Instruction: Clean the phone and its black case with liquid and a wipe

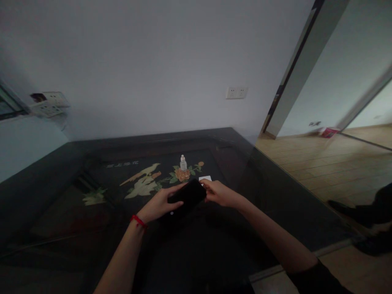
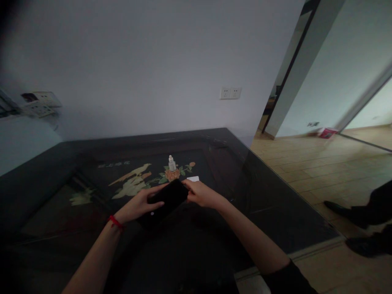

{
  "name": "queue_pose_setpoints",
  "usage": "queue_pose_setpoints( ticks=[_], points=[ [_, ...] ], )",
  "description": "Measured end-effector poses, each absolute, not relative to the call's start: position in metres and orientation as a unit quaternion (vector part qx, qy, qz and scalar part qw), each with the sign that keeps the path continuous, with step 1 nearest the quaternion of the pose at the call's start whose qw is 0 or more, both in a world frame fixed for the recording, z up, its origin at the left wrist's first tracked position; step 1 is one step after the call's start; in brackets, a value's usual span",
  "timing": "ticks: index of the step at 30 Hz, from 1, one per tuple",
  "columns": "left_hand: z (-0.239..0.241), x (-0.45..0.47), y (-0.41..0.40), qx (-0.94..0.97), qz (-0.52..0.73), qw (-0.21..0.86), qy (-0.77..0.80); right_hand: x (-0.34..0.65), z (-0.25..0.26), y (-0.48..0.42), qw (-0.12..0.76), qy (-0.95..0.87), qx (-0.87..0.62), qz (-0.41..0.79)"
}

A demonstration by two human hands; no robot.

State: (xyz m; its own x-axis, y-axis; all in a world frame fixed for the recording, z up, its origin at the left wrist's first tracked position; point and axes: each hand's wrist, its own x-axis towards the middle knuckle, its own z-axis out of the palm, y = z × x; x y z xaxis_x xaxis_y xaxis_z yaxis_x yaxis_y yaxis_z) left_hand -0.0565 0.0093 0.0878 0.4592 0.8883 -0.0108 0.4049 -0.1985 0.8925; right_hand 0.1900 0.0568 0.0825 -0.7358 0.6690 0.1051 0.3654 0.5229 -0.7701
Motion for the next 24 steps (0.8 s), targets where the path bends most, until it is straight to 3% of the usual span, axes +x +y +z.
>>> queue_pose_setpoints(
  ticks=[12,19,24],
  points=[
    [0.081,-0.058,0.009,0.647,0.308,0.557,0.421,0.197,0.094,0.057,0.203,-0.748,-0.223,0.59],
    [0.079,-0.047,0.005,0.676,0.245,0.573,0.394,0.199,0.106,0.062,0.186,-0.791,-0.24,0.531],
    [0.084,-0.045,0.002,0.698,0.221,0.555,0.395,0.198,0.11,0.061,0.149,-0.768,-0.237,0.576]
  ],
)
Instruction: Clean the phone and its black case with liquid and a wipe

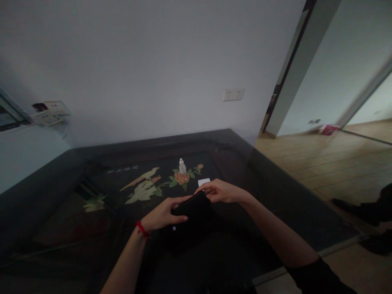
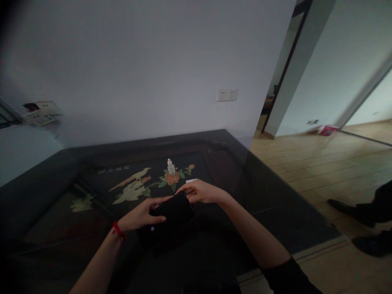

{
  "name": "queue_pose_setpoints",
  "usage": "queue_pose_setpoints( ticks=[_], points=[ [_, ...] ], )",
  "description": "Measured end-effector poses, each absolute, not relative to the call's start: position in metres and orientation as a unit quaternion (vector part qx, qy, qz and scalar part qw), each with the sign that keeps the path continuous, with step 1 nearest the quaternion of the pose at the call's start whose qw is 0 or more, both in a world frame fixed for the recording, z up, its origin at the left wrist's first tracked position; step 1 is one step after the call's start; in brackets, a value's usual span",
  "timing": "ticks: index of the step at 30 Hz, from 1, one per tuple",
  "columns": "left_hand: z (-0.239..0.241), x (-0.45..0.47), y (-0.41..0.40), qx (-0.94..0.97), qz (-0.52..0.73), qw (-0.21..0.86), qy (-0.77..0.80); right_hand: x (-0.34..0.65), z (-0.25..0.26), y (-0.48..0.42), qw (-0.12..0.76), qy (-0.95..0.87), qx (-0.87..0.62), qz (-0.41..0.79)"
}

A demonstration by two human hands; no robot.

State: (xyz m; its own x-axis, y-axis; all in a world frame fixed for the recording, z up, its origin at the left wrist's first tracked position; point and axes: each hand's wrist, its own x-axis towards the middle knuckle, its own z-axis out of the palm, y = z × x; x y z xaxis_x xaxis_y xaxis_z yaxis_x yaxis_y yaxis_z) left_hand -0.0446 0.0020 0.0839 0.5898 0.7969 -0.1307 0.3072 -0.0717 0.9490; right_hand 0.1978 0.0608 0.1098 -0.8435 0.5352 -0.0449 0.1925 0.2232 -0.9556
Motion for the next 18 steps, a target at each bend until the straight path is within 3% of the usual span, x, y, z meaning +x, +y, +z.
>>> queue_pose_setpoints(
  ticks=[8,11,18],
  points=[
    [0.093,-0.041,-0.004,0.713,0.202,0.55,0.385,0.202,0.097,0.059,0.187,-0.765,-0.237,0.569],
    [0.092,-0.037,-0.006,0.691,0.194,0.587,0.375,0.204,0.1,0.059,0.164,-0.748,-0.222,0.603],
    [0.083,-0.03,0.0,0.615,0.308,0.615,0.387,0.203,0.104,0.069,0.243,-0.739,-0.231,0.585]
  ],
)
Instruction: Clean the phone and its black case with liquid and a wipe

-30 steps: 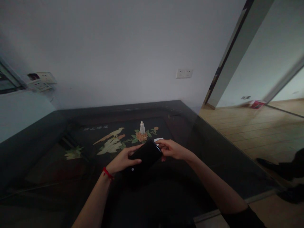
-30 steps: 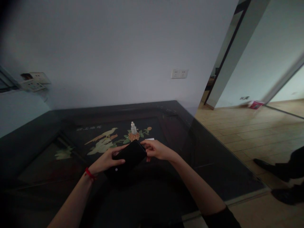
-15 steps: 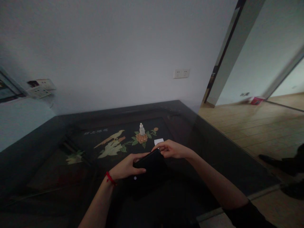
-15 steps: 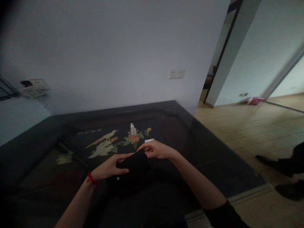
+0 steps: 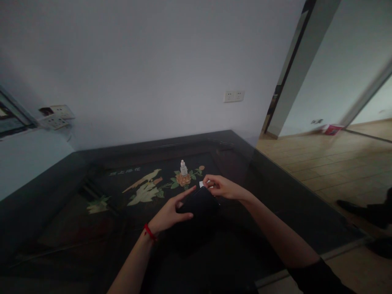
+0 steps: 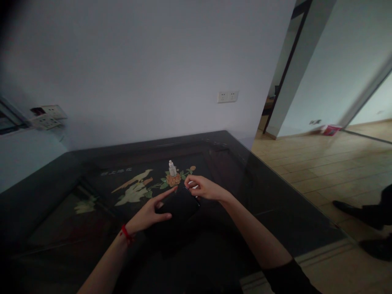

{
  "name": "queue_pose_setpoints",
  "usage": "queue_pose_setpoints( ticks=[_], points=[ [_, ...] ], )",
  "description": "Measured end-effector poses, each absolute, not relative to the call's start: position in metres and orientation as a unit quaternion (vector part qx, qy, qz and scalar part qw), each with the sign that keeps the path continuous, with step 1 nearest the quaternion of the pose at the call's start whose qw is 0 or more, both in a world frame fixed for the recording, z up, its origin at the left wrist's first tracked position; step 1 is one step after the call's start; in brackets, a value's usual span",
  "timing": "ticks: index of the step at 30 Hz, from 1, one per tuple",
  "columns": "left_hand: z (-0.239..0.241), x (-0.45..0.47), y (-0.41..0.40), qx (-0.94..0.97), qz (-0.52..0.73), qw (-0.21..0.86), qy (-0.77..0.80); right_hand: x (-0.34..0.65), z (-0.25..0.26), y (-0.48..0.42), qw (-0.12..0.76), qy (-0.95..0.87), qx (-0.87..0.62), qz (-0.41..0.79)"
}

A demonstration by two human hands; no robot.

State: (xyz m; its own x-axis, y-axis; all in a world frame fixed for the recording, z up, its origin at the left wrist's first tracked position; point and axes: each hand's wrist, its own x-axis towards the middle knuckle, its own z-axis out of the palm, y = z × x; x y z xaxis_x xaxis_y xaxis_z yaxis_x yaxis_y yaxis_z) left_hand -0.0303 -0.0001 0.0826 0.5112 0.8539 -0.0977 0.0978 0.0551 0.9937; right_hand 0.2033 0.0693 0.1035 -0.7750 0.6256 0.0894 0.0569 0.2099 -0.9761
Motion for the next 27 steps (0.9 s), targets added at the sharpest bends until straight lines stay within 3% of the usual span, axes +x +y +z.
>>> queue_pose_setpoints(
  ticks=[6,12,16,23,27],
  points=[
    [0.079,-0.027,0.008,0.596,0.356,0.54,0.476,0.199,0.094,0.077,0.28,-0.76,-0.3,0.504],
    [0.059,-0.02,0.017,0.514,0.414,0.561,0.5,0.164,0.054,0.091,0.424,-0.712,-0.403,0.388],
    [0.042,-0.015,0.021,0.464,0.476,0.564,0.489,0.153,0.042,0.097,0.453,-0.69,-0.439,0.353],
    [0.044,-0.004,0.012,0.269,0.43,0.773,0.382,0.161,0.053,0.093,0.48,-0.717,-0.372,0.342],
    [0.052,-0.002,0.007,0.237,0.428,0.809,0.326,0.159,0.06,0.089,0.479,-0.727,-0.353,0.344]
  ],
)
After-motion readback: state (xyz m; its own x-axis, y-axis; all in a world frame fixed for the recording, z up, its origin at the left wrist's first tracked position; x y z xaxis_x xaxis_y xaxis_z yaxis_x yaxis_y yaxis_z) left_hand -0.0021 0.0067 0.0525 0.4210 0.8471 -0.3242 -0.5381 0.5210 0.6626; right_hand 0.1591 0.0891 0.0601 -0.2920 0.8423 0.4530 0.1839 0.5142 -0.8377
